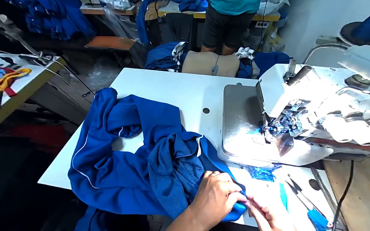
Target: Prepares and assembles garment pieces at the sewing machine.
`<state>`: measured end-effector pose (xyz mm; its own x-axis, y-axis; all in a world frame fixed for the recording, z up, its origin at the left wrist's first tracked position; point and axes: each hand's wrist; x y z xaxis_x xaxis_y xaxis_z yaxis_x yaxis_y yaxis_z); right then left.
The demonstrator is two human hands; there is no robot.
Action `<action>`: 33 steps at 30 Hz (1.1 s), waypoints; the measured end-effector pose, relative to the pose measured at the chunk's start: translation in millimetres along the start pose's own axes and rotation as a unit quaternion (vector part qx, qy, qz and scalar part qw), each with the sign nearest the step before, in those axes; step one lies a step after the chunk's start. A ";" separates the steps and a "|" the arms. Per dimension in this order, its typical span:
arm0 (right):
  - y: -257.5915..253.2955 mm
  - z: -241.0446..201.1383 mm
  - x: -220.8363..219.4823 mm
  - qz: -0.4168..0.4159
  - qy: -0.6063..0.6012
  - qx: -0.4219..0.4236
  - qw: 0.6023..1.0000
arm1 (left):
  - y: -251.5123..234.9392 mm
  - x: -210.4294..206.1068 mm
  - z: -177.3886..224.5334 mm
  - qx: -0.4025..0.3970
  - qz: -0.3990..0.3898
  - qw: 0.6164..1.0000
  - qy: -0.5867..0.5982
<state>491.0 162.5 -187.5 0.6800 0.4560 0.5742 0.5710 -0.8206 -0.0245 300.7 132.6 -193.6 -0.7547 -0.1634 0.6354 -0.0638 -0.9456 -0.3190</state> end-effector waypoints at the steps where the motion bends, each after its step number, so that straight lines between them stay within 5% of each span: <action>1: 2.0 0.6 1.1 -0.009 -0.010 0.005 1.000 | 0.1 0.3 -2.4 -0.008 0.005 1.000 0.026; 5: 8.8 10.2 21.4 0.124 0.130 0.028 0.983 | 2.9 7.0 -8.9 -0.020 0.032 0.995 0.097; 8: 14.4 24.3 57.5 0.173 0.302 -0.050 0.936 | 3.2 17.9 -11.4 0.028 0.006 0.990 0.138; 11: 20.3 42.8 69.4 0.160 0.317 -0.107 0.929 | 0.0 22.0 -12.2 0.048 -0.019 0.987 0.153; 16: 21.6 55.2 63.5 0.227 0.311 -0.026 0.922 | -1.6 1.9 2.1 0.028 -0.009 0.999 0.015; 19: 19.4 29.3 50.1 0.264 0.165 -0.059 0.948 | -4.3 -9.2 11.8 0.046 -0.033 0.995 -0.079; 23: 7.8 -4.5 32.2 0.123 -0.191 -0.194 0.954 | -3.0 -18.8 7.2 0.033 -0.008 0.993 -0.110; 28: -8.2 12.7 -0.2 0.092 -0.104 -0.164 0.977 | 1.3 -21.2 3.4 0.026 0.033 0.997 -0.070; 33: -10.3 7.1 7.6 0.068 -0.283 -0.210 0.933 | 6.1 -15.6 -3.1 0.023 0.080 0.995 0.050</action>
<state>493.6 176.9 -188.7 0.9351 0.3492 0.0612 0.3118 -0.8923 0.3264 310.0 130.3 -207.6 -0.8139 -0.2868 0.5053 0.0914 -0.9220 -0.3761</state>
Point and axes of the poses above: each hand's wrist, its own y-axis away from the middle knuckle, its own x-axis out of the back of the hand, z = x × y, and after that the axes turned 2 degrees about -x, right-handed
